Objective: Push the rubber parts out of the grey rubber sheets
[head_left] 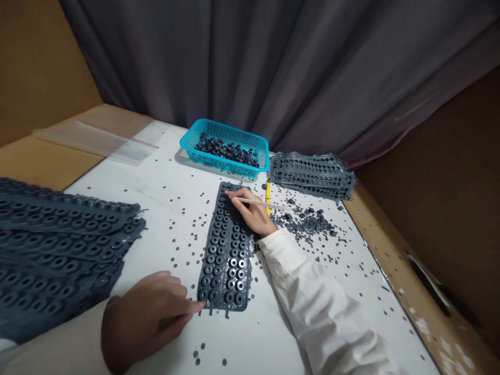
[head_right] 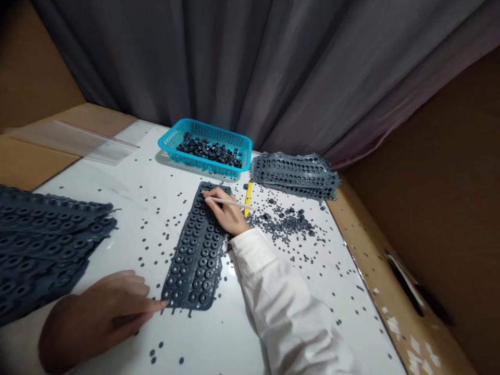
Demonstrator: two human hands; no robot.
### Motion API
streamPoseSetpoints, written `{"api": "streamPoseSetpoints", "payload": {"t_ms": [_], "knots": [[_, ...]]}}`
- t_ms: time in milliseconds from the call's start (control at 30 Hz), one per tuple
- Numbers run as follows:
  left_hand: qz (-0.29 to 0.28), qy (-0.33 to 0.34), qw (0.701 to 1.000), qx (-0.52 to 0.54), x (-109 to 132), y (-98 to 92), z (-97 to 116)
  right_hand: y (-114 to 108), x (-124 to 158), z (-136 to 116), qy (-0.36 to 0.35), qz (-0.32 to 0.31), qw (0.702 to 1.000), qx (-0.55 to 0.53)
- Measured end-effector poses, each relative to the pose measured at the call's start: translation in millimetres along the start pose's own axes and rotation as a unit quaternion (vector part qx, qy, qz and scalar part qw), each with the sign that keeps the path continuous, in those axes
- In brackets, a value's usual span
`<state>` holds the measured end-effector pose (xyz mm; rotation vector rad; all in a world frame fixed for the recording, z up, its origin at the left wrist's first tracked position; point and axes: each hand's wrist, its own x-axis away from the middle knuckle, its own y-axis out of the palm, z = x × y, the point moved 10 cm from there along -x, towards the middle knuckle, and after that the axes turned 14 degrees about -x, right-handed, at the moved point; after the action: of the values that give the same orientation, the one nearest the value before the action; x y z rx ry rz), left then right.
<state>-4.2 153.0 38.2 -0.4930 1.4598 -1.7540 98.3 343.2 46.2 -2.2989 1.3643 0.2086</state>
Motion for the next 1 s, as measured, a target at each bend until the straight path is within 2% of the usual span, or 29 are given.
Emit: {"api": "streamPoseSetpoints", "payload": {"t_ms": [100, 233, 433, 533, 667, 733, 1000], "knots": [[0.010, -0.005, 1.000, 0.004, 0.9, -0.8, -0.8, 5.4, 0.8, 2.8, 0.013, -0.029, 0.999, -0.030], [0.027, -0.008, 1.000, 0.000, 0.9, -4.1, -0.7, 8.3, 0.1, 5.2, 0.009, -0.042, 0.999, -0.017], [0.020, -0.004, 1.000, -0.004, 0.4, -3.1, -0.6, 12.7, -2.4, -0.1, -0.046, -0.059, 0.993, 0.089], [0.015, 0.003, 1.000, -0.014, -0.3, -3.1, 0.9, 10.2, -5.6, 2.2, -0.048, -0.042, 0.991, 0.114], [0.008, -0.001, 1.000, -0.016, -1.8, -3.7, 1.2, -1.7, -10.0, 10.6, -0.011, 0.017, 0.995, 0.093], [0.004, 0.000, 1.000, -0.017, -2.3, -3.2, 2.0, -4.3, -10.7, 10.8, -0.005, 0.026, 0.996, 0.082], [0.012, -0.003, 1.000, -0.004, -0.6, -2.2, 0.3, 3.6, -9.5, 10.3, -0.011, -0.031, 0.999, 0.034]]}}
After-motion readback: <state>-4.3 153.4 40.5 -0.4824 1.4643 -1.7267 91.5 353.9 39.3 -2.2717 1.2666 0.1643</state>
